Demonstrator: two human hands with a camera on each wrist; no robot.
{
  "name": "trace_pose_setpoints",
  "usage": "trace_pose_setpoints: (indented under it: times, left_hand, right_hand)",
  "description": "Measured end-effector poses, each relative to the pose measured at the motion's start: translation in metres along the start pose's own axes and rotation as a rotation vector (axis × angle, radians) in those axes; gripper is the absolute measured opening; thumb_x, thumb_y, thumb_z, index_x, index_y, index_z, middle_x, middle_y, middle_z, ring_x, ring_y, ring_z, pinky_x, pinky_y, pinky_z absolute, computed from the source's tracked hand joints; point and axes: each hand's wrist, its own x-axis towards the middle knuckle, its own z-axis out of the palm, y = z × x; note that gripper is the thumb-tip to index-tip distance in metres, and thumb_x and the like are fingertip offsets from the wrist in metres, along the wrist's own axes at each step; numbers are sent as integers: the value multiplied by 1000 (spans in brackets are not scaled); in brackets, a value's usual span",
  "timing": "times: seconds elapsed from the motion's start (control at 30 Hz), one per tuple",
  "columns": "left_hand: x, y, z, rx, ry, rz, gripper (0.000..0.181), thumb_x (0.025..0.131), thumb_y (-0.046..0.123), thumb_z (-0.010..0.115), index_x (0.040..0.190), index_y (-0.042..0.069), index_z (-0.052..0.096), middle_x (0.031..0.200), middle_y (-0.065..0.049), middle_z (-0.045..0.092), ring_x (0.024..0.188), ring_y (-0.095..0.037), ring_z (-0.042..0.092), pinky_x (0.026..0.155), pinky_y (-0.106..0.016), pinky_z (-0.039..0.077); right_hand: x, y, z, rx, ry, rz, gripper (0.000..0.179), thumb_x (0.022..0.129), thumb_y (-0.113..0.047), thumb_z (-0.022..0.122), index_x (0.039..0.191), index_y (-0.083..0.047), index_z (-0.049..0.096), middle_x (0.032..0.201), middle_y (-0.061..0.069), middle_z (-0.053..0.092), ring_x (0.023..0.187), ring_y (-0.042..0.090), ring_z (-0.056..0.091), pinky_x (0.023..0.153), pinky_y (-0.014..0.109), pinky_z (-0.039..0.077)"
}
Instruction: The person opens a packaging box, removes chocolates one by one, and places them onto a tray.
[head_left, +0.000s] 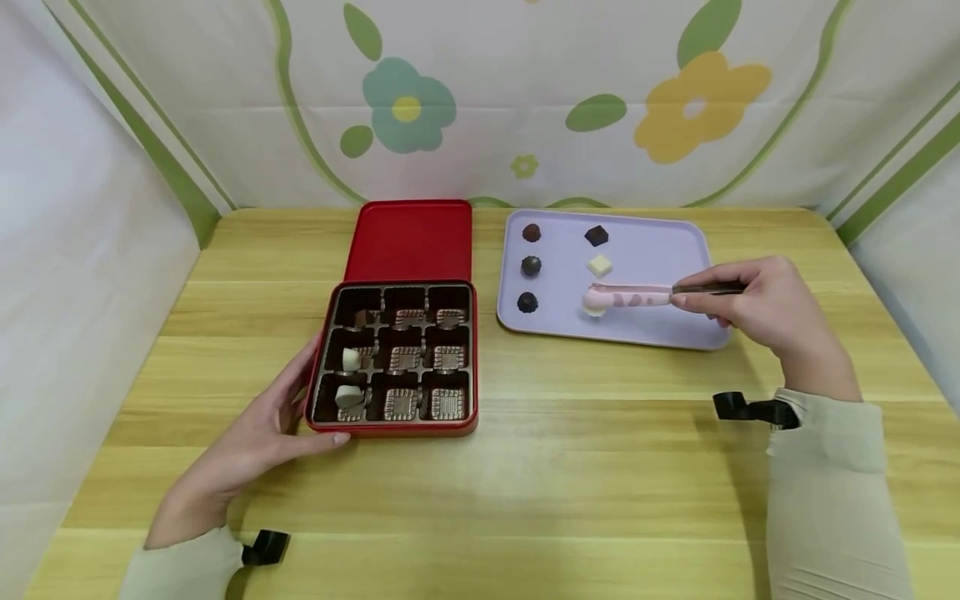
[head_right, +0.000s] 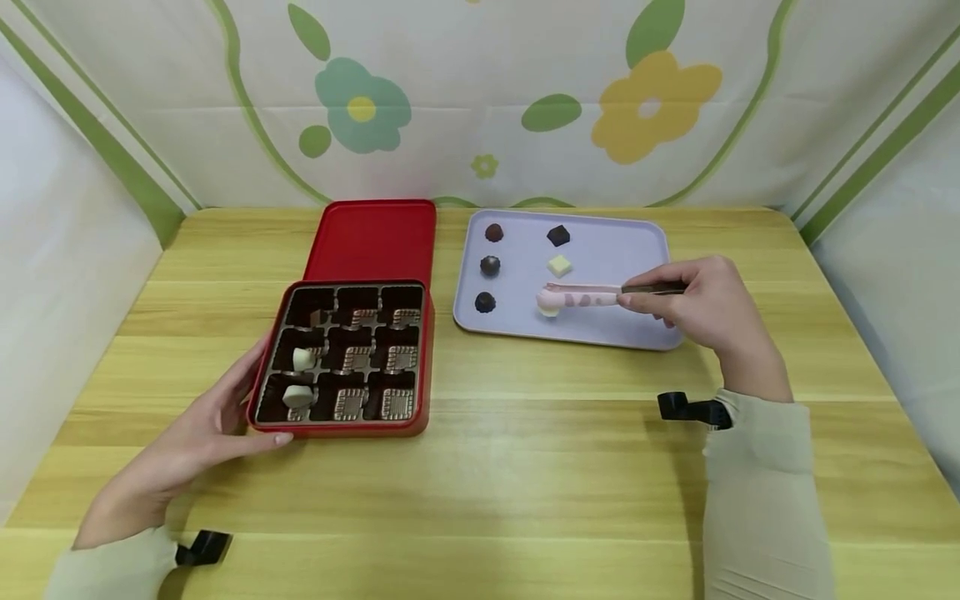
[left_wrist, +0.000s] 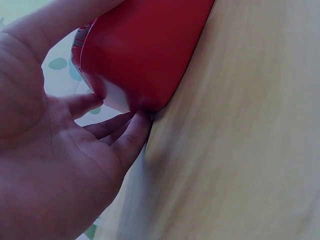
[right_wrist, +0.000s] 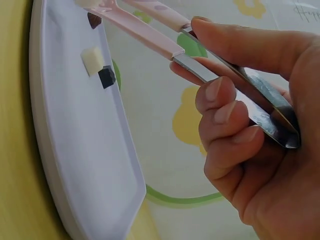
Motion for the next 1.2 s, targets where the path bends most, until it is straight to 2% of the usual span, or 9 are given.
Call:
trace_pose_setpoints:
  times: [0.23,0.5,0.6,0.7,0.73,0.83,0.93,1.0,1.2]
  left_hand:
    - [1,-1,-1,14,-9,4,122,88,8,88,171,46,7,184,2,9,165,-43,16,107,1,30]
    - [2,1,0,5,-1,-16,122,88,9,89,171,48,8,183,4,9,167,-38,13,109,1,29]
    - [2,2,0,1,0,-23,122,87,9,89,171,49,9,184,5,9,167,-37,12,132,-26,24]
    - [2,3,0,-1,0,-30,122,87,9,89,171,49,9,184,4,8,167,-37,11,135,-59,13]
    - [2,3,0,-2,0,-31,122,87,9,89,171,49,9,184,4,8,167,-37,11,134,-61,12]
    - [2,3,0,0,3,-31,122,87,9,89,171,49,9,184,4,9,167,-36,11,135,-37,20]
    - [2,2,0,-1,-2,-11,122,88,9,88,171,47,9,184,3,9,167,-38,11,120,-8,28]
    - [1,1,0,2,-5,-1,121,88,9,88,171,47,8,184,3,8,167,-40,11,111,0,28]
    - [0,0,1,6,-3,14,122,88,8,88,172,45,8,184,1,9,166,-42,15,108,1,30]
  right_hand:
    - [5,9,-1,-36,-12,59,29,87,-47,90,108,-27,87,69,-7,69,65,17,59,58,34,52]
    - [8,16,-6,-33,5,97,14,88,-46,89,100,-39,87,66,-9,65,65,15,59,62,32,56]
    - [8,18,-8,-29,11,103,11,88,-45,90,97,-40,86,66,-9,66,65,14,59,62,30,55]
    - [8,21,-11,-19,9,115,8,89,-45,89,96,-41,86,65,-8,65,65,14,58,63,29,53]
    - [8,22,-11,-14,9,118,7,89,-44,89,95,-41,86,65,-8,65,65,14,58,63,29,53]
    - [9,24,-12,-6,14,125,5,91,-43,87,95,-41,86,66,-9,66,65,14,58,63,29,51]
    - [9,25,-12,-1,25,127,4,92,-42,87,95,-41,86,66,-10,66,65,13,58,62,29,50]
    - [9,26,-12,4,29,127,3,92,-42,86,95,-40,86,67,-10,66,65,13,58,61,30,49]
    - [9,27,-12,4,23,124,2,94,-40,85,94,-38,87,67,-10,65,65,14,57,61,30,50]
